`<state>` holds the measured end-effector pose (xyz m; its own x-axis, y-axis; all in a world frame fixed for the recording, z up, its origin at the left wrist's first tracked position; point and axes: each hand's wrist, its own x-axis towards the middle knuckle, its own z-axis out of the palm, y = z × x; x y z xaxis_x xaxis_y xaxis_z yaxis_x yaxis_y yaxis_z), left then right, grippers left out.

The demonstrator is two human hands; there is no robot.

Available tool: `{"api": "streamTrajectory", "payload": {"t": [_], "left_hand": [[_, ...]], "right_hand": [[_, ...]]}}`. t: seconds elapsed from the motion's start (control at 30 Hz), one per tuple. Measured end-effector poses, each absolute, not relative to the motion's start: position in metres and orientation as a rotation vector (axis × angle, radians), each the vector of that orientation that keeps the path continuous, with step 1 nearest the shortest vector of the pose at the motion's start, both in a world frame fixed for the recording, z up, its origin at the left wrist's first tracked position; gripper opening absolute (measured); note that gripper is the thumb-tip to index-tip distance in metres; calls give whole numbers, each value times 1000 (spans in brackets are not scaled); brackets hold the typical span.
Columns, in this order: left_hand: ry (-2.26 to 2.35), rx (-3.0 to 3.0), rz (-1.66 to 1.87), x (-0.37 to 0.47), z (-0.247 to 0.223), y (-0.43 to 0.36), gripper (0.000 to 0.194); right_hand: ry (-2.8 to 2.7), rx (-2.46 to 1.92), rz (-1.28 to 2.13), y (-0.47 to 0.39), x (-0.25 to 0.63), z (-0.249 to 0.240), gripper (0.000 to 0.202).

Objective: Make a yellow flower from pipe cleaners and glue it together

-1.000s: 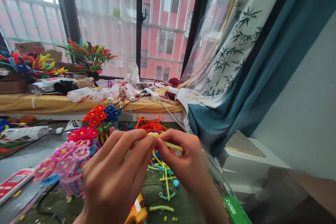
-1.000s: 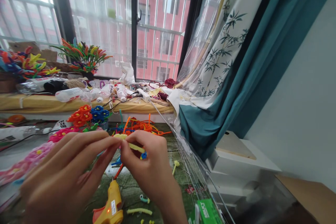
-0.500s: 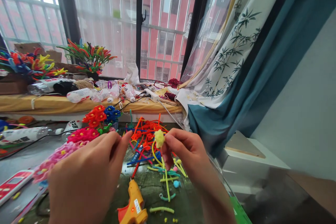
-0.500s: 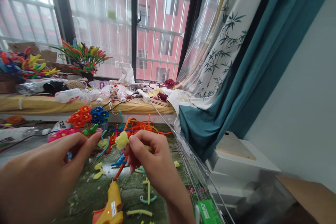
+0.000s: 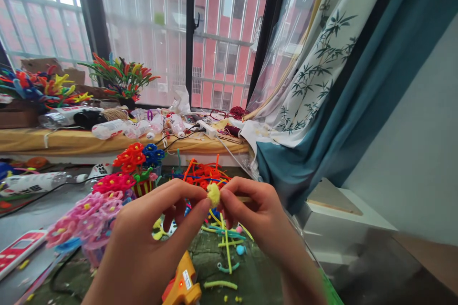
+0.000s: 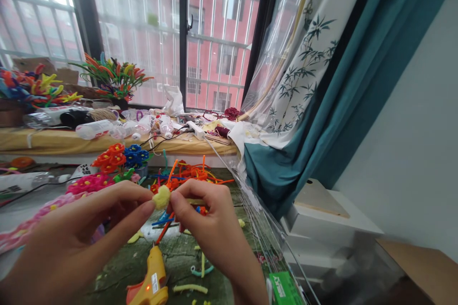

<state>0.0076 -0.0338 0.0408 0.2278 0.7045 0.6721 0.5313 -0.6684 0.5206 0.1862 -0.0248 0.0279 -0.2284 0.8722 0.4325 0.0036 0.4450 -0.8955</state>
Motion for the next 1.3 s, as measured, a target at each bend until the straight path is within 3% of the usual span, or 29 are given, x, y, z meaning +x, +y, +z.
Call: {"api": "streamTrajectory", "payload": {"t": [0.27,0.53,0.97,1.3], "left_hand": [[1171,2209,1190,3,36,-32,17],[1113,2080,1178,6,39,-35,20],[1123,2378,1433,10,37,-36,18],[1072,2238,1333,10,38,-35,17]], "right_hand": [[-1707,-848,762,-30,190,30,20],[-1745,-815,659,-32,188,33,17],[-1822,-831,415,-35,184,30,19],[-1852,-830,605,-34,190,33,16]]}}
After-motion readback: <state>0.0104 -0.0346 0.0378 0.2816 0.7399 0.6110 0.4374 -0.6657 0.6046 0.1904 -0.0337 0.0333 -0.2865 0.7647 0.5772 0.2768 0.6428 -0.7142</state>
